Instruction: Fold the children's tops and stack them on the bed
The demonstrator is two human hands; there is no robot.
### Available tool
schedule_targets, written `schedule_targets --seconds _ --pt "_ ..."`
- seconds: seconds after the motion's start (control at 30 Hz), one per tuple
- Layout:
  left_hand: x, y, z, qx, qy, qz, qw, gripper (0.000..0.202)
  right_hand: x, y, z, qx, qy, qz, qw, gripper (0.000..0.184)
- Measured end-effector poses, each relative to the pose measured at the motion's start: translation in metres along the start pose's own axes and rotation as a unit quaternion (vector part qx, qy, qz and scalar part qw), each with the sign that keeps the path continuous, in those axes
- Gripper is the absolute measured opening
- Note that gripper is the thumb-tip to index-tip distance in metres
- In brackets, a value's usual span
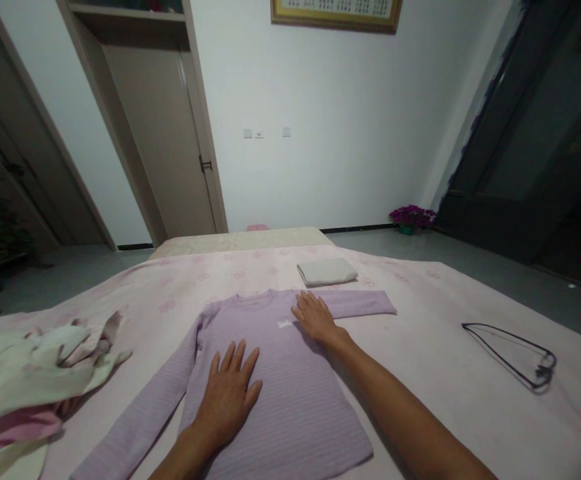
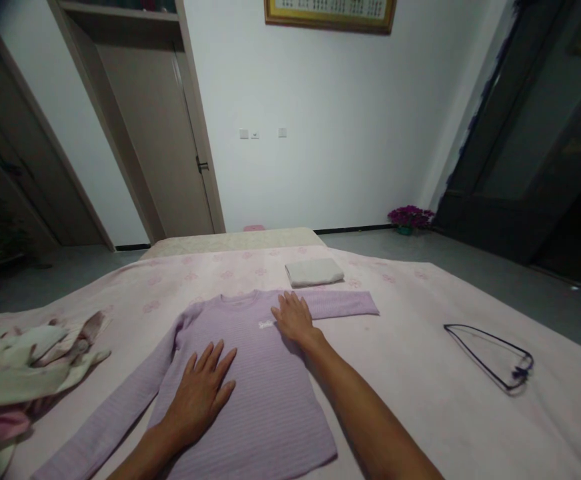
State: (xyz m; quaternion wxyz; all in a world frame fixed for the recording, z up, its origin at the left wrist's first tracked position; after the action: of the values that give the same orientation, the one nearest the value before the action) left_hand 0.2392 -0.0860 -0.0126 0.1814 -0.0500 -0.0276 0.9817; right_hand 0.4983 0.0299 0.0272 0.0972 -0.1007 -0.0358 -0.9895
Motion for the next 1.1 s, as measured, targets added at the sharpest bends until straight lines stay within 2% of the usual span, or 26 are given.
schedule_targets --seconds 0.1,0.23,0.37,0.53,0.6,0.67,0.73,0.77,0.83,0.87,0.97,1.03,1.1 --pt "0.001 0.0 -0.001 -0.003 0.0 -0.001 1.0 0.057 -0.027 -0.022 -0.011 0.049 0.007 -0.033 0.998 0.067" --pt "0.003 -0.001 -0.005 -0.012 0.001 -0.005 1.0 0.056 -0.074 -0.032 -0.016 0.036 0.02 -0.07 0.997 0.067" --pt "0.005 -0.001 -0.008 -0.01 0.001 -0.005 1.0 0.056 -0.132 -0.025 -0.01 0.015 0.032 -0.124 0.992 0.067" --pt "0.005 -0.003 -0.007 0.0 0.004 -0.005 1.0 0.056 -0.212 -0.002 -0.007 -0.029 0.062 -0.218 0.974 0.064" --pt "0.005 -0.003 -0.007 -0.004 0.007 -0.004 1.0 0.056 -0.235 0.006 -0.004 -0.037 0.063 -0.248 0.966 0.064" --pt "0.004 -0.002 -0.006 -0.007 0.011 -0.005 1.0 0.056 -0.244 0.01 0.001 -0.032 0.062 -0.281 0.957 0.066" --pt "0.004 -0.002 -0.004 -0.006 0.015 -0.007 1.0 0.056 -0.235 0.008 0.008 -0.03 0.069 -0.312 0.947 0.068" --pt "0.003 -0.002 -0.003 -0.004 0.017 -0.007 1.0 0.056 -0.224 0.005 0.011 -0.036 0.073 -0.321 0.944 0.068" --pt "0.002 -0.001 0.0 -0.002 0.023 -0.003 1.0 0.056 -0.185 -0.003 0.015 -0.054 0.073 -0.305 0.948 0.067" --pt "0.001 -0.001 0.001 -0.002 0.026 0.0 1.0 0.056 -0.16 -0.006 0.015 -0.055 0.061 -0.273 0.959 0.066" --pt "0.0 -0.001 0.005 -0.007 0.045 -0.003 0.999 0.055 -0.072 -0.01 0.006 -0.02 0.012 -0.12 0.992 0.066" --pt "0.002 0.0 0.006 -0.017 0.082 -0.015 0.996 0.051 -0.018 -0.003 -0.007 -0.003 -0.02 -0.025 0.999 0.066" --pt "0.01 0.003 0.007 -0.044 0.151 -0.013 0.987 0.044 0.022 0.008 -0.021 0.0 -0.029 0.05 0.998 0.068"
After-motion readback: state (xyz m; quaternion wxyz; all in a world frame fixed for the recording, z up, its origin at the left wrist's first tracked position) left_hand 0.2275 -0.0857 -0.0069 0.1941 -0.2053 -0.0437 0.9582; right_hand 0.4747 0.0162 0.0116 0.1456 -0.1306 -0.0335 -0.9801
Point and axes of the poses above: each hand's wrist, its own y-axis away from the middle knuckle, its own z-axis out of the back of the hand, x = y × z, the point moved 1 cm from there along -y, towards the middle knuckle, and after that the axes turned 5 degrees about x, right-handed, at the moved point
